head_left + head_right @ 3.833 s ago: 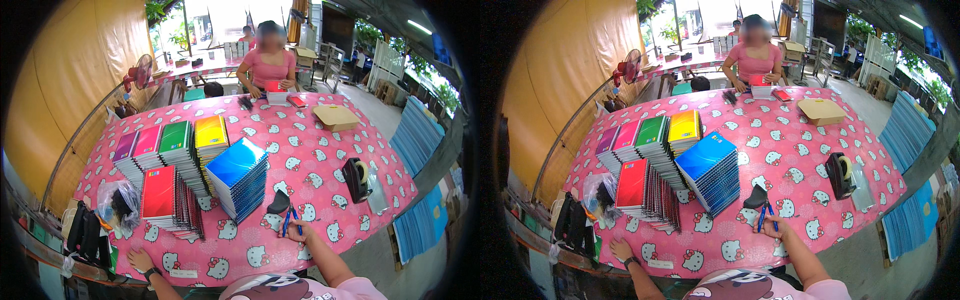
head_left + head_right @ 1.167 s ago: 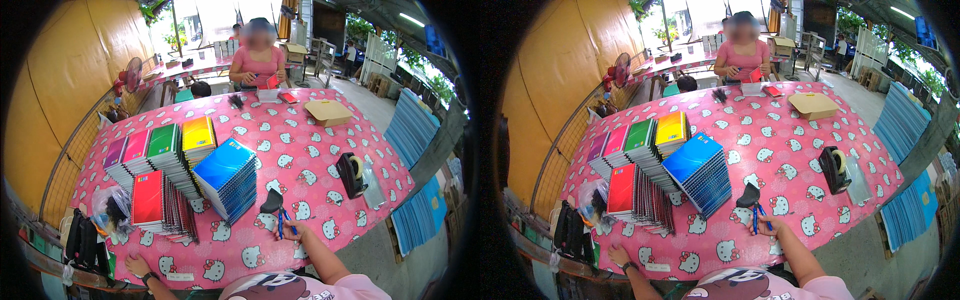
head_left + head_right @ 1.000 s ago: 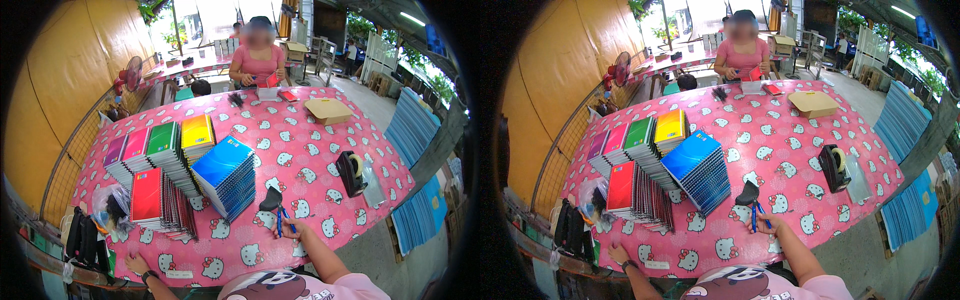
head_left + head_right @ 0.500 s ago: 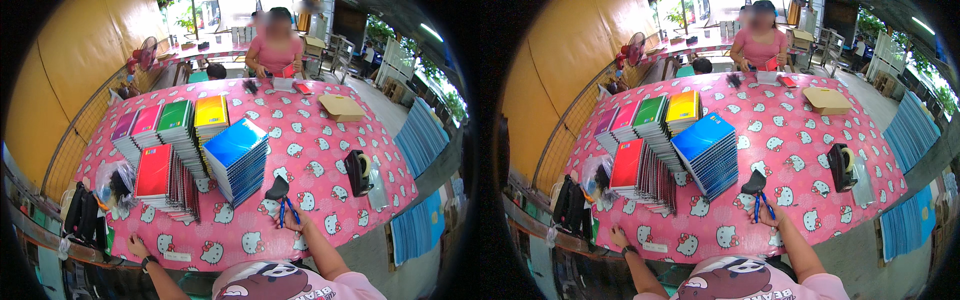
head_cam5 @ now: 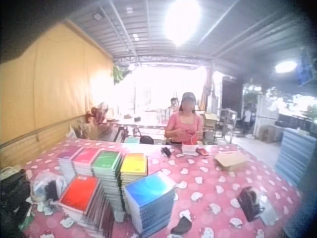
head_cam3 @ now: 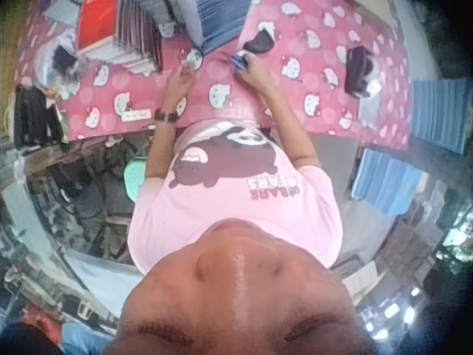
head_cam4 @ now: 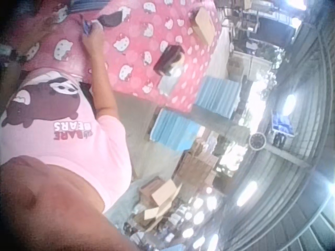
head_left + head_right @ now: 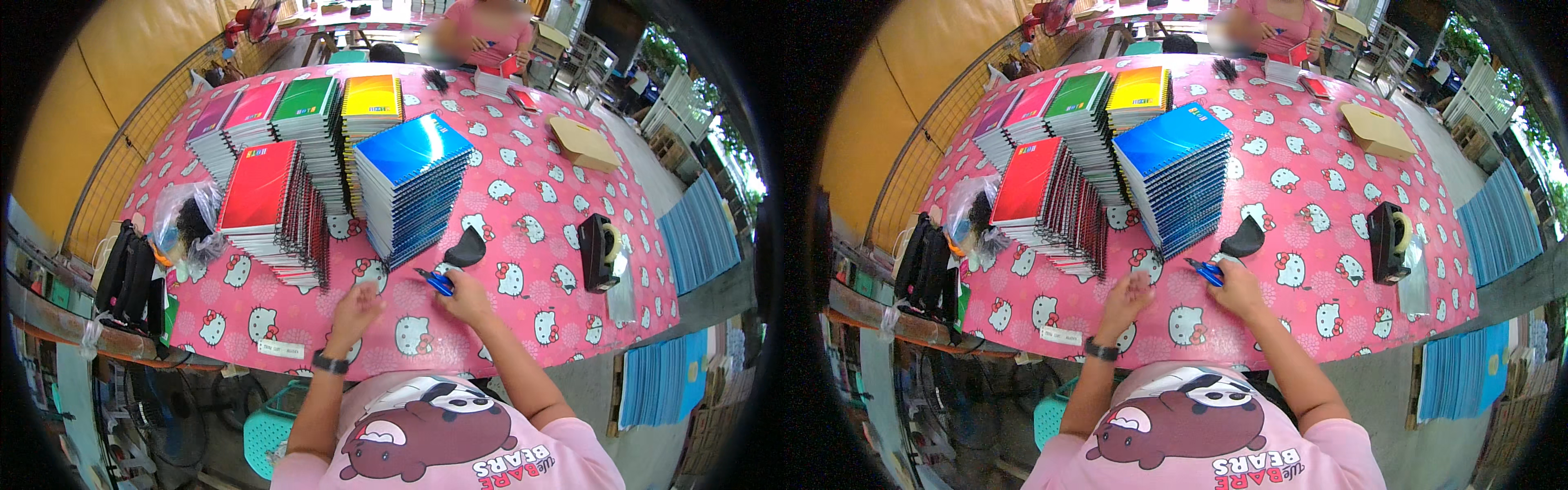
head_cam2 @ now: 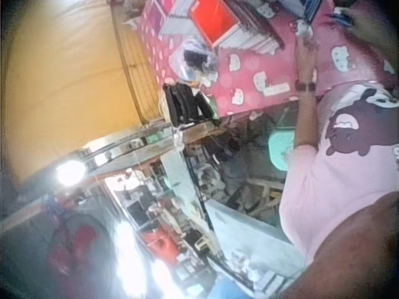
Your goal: The person uses a blue utility knife to trim the edges of stacked spiral-bound notebooks. They repeatedly cut along the side of the stacks, then reposition the stacks and continue trimming. The person also handles a roll of clear tape and a cardboard box on the table.
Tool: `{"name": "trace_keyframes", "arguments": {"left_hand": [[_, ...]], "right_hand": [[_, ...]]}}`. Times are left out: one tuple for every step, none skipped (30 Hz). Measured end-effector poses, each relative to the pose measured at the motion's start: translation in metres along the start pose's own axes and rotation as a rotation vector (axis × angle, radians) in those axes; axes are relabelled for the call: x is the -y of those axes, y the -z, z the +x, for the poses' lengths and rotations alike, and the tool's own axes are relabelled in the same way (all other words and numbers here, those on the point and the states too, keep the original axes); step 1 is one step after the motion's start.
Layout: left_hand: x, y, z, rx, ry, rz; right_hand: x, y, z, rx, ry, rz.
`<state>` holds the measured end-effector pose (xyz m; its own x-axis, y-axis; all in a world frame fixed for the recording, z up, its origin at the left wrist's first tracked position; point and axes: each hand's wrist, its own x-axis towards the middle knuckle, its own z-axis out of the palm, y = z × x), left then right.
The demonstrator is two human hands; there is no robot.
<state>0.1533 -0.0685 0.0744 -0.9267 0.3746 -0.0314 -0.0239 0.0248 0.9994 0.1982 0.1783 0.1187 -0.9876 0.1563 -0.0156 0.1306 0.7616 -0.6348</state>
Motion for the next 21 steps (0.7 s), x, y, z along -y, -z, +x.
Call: {"name": "trace_keyframes", "arguments": {"left_hand": [[0.001,-0.015,0.012,-0.217,-0.136,-0.008],[-0.007,-0.021,0.023,-0.253,-0.212,0.094],[-0.016,-0.025,0.030,-0.294,-0.285,0.200],[-0.022,-0.028,0.035,-0.335,-0.357,0.307],[-0.023,-0.032,0.041,-0.331,-0.370,0.317],[-0.021,-0.033,0.045,-0.328,-0.378,0.333],[-0.018,-0.034,0.049,-0.325,-0.386,0.349],[-0.013,-0.035,0.053,-0.329,-0.351,0.289],[-0.010,-0.037,0.057,-0.330,-0.314,0.226],[-0.007,-0.038,0.060,-0.331,-0.277,0.163],[-0.003,-0.039,0.061,-0.341,-0.282,0.149],[-0.006,-0.041,0.060,-0.349,-0.286,0.134],[-0.007,-0.042,0.060,-0.356,-0.289,0.119],[-0.007,-0.042,0.061,-0.353,-0.297,0.111],[-0.006,-0.042,0.062,-0.351,-0.304,0.104],[-0.006,-0.042,0.062,-0.349,-0.312,0.097],[-0.005,-0.042,0.061,-0.351,-0.300,0.111],[-0.007,-0.041,0.061,-0.352,-0.291,0.125],[-0.008,-0.041,0.061,-0.353,-0.282,0.138],[-0.008,-0.041,0.061,-0.351,-0.283,0.146],[-0.008,-0.040,0.061,-0.349,-0.284,0.153]], "right_hand": [[0.009,-0.001,0.002,-0.027,0.019,-0.044],[0.012,-0.002,0.004,-0.104,0.083,-0.092],[0.014,-0.007,0.006,-0.175,0.149,-0.137],[0.015,-0.009,0.008,-0.247,0.215,-0.182],[0.015,-0.010,0.011,-0.247,0.205,-0.187],[0.016,-0.012,0.013,-0.244,0.193,-0.187],[0.018,-0.014,0.015,-0.242,0.181,-0.187],[0.020,-0.015,0.017,-0.227,0.179,-0.200],[0.023,-0.015,0.018,-0.212,0.173,-0.215],[0.025,-0.016,0.019,-0.197,0.168,-0.230],[0.026,-0.017,0.020,-0.215,0.179,-0.241],[0.025,-0.019,0.020,-0.232,0.187,-0.253],[0.024,-0.021,0.020,-0.249,0.195,-0.265],[0.024,-0.022,0.021,-0.267,0.205,-0.273],[0.023,-0.023,0.021,-0.283,0.216,-0.280],[0.023,-0.024,0.021,-0.299,0.226,-0.287],[0.024,-0.024,0.021,-0.281,0.223,-0.285],[0.026,-0.022,0.022,-0.265,0.220,-0.284],[0.027,-0.021,0.022,-0.250,0.217,-0.283],[0.027,-0.022,0.023,-0.234,0.193,-0.250],[0.026,-0.022,0.023,-0.219,0.170,-0.218]]}}
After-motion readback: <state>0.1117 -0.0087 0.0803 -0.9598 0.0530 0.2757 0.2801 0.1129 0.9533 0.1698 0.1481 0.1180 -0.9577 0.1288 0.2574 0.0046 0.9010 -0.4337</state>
